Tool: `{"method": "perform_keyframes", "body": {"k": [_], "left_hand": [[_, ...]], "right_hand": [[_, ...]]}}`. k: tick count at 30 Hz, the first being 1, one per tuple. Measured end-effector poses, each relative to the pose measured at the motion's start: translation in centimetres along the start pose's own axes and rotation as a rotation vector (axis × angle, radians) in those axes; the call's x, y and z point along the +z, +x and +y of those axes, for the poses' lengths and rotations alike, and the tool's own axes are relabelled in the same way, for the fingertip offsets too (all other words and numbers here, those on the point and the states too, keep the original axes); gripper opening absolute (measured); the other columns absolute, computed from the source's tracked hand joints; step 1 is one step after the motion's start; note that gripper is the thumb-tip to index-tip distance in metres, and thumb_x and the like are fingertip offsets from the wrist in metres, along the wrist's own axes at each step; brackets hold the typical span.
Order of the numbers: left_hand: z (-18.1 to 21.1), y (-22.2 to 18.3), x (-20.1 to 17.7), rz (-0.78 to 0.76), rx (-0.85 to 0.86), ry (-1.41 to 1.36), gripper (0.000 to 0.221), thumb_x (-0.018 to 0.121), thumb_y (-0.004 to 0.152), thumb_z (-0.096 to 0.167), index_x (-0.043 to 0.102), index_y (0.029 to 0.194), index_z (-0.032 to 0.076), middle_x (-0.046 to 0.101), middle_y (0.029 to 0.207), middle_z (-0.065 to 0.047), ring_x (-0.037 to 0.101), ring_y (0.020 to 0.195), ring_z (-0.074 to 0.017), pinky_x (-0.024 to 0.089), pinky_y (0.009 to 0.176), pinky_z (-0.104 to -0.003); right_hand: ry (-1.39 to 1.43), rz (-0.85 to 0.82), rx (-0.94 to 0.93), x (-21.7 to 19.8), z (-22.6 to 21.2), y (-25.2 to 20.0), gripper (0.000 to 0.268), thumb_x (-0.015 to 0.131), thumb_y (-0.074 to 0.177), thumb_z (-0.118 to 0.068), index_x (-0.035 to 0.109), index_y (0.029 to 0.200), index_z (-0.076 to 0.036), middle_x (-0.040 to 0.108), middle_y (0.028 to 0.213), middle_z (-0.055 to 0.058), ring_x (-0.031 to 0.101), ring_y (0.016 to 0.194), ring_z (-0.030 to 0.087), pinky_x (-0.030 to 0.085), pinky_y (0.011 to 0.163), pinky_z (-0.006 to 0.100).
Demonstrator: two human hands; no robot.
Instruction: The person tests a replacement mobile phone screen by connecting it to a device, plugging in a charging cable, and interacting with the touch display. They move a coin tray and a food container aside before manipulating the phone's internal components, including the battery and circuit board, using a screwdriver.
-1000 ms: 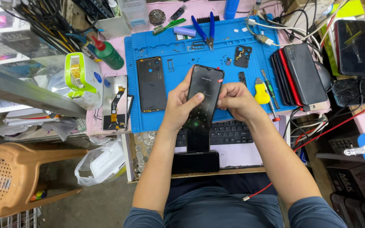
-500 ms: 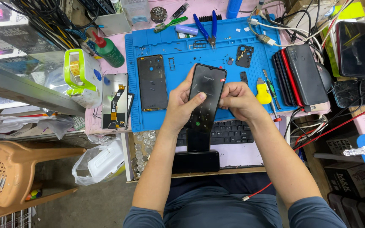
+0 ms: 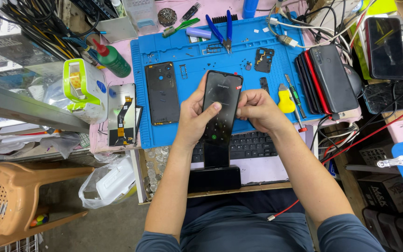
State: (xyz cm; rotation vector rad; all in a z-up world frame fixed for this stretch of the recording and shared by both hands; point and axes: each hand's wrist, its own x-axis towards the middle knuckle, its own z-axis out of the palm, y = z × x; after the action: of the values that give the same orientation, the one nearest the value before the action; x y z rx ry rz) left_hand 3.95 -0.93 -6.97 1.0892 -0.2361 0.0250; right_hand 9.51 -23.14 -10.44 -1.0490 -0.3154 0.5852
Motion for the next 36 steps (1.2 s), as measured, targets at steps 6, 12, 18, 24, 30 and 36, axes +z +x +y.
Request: {"method": "perform_keyframes", "body": {"k": [6,12,18,24,30,36], "left_hand": [[-0.07,-0.06,0.01,0.008,-0.003,-0.002,0.076,0.068,0.098,0.004,0.03,0.162,-0.005,0.061,0.144,-0.014,0.062,0.126,-0.016,0.049,0.109,-0.03],[0.04,0.01,0.09,0.016,-0.015,0.003,0.076,0.069,0.097,0.004,0.03,0.162,-0.005,0.061,0.143,-0.014,0.062,0.125,-0.0161,0.05,0.108,-0.029],[0.07,-0.04,0.07,0.017,-0.007,0.015,0.076,0.069,0.098,0.006,0.03,0.162,-0.005,0.061,0.144,-0.014,0.062,0.127,-0.0162,0.049,0.109,-0.029],[0.09,-0.05,0.06,0.012,-0.009,0.005,0.076,0.07,0.098,0.007,0.031,0.162,-0.005,0.061,0.143,-0.014,0.062,0.126,-0.0164,0.049,0.108,-0.03],[0.12,-0.04,0.09,0.011,-0.005,0.007,0.076,0.069,0.098,0.007,0.031,0.162,-0.005,0.061,0.144,-0.014,0.062,0.127,-0.0166,0.049,0.11,-0.03],[0.01,0.0,0.08,0.021,-0.008,0.005,0.076,0.07,0.097,0.006,0.031,0.162,-0.005,0.061,0.144,-0.014,0.062,0.128,-0.0167,0.049,0.11,-0.03]], "right_hand": [[0.014,-0.002,0.001,0.06,0.0,0.03,0.008,0.074,0.087,0.002,0.069,0.086,-0.003,0.074,0.089,0.009,0.068,0.076,0.013,0.052,0.068,0.024],[0.015,-0.005,-0.002,0.0,0.06,0.02,0.008,0.074,0.087,0.003,0.069,0.087,-0.003,0.073,0.089,0.009,0.067,0.075,0.013,0.052,0.067,0.024],[0.006,-0.007,-0.002,-0.18,0.13,0.04,0.007,0.074,0.088,0.003,0.069,0.087,-0.002,0.074,0.089,0.009,0.067,0.074,0.012,0.051,0.066,0.023],[0.02,-0.015,-0.001,0.0,0.01,0.06,0.008,0.074,0.088,0.003,0.069,0.087,-0.003,0.074,0.089,0.009,0.067,0.076,0.012,0.052,0.068,0.024],[0.02,-0.007,0.003,0.17,-0.12,0.07,0.008,0.074,0.087,0.003,0.069,0.087,-0.003,0.074,0.089,0.009,0.068,0.076,0.013,0.053,0.068,0.024],[0.002,0.002,0.001,0.07,-0.06,-0.02,0.008,0.074,0.088,0.003,0.069,0.086,-0.003,0.073,0.088,0.008,0.067,0.075,0.012,0.052,0.067,0.024]]}}
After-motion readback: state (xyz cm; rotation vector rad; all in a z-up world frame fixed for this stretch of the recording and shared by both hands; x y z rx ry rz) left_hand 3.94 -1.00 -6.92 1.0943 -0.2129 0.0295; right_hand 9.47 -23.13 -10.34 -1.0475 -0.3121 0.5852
